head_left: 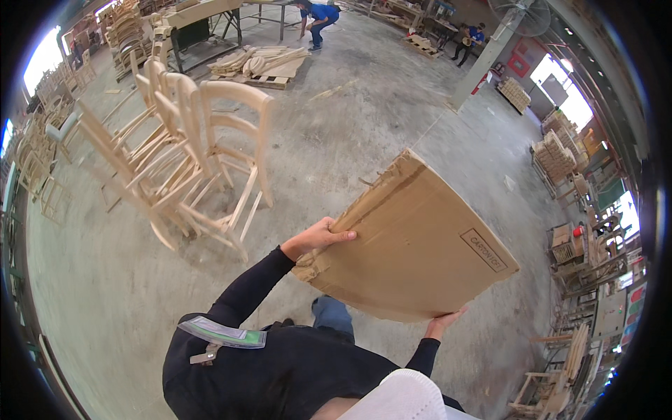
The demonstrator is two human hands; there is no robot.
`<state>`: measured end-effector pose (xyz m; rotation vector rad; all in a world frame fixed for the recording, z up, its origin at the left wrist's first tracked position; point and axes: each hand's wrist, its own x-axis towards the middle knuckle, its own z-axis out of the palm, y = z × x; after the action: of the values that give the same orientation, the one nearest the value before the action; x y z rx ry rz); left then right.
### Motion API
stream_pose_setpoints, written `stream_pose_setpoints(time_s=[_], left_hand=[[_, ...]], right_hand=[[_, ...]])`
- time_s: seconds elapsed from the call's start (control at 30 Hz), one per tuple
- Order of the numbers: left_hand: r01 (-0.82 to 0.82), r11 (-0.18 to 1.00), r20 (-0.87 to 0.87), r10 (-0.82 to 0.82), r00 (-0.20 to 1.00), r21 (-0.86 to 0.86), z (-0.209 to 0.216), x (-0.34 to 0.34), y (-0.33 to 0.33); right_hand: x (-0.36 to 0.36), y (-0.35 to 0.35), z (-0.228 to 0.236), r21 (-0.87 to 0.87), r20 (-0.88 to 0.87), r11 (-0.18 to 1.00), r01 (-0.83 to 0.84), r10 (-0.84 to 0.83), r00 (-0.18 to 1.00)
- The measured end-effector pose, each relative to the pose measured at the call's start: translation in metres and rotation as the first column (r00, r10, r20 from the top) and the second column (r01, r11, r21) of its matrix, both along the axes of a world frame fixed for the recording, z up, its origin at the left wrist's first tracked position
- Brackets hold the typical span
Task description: The person picks up wooden planks and wipes them with a cloth. They then walk across the workshop floor, pick up a piece of cardboard, tear it, and place it on a workbench.
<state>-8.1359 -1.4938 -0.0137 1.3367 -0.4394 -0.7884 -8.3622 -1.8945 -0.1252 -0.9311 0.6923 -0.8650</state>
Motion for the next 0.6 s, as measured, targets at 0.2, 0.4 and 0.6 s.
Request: stream_pose_setpoints(time_s=[0.2, 0.4, 0.6], left_hand=[[-0.066, 0.991, 0.003, 0.067, 0.998, -0.115, 0.003, 0.145, -0.081], [-0.14, 0.984, 0.324, 0.099, 0.941, 0.107, 0.037, 0.29, -0.134], [-0.222, 0.961, 0.641, 0.068, 0.765, 0.163, 0.062, 0.428, -0.18]], right_hand=[[0.151, -0.084, -0.057, -0.054, -0.209, 0.998, 0.014, -0.025, 0.978], [0.365, -0.135, -0.102, -0.033, -0.267, 0.998, -0.048, 0.037, 0.963], [0.574, -0.112, -0.063, 0.425, -0.007, 0.868, -0.256, 0.286, 0.958]])
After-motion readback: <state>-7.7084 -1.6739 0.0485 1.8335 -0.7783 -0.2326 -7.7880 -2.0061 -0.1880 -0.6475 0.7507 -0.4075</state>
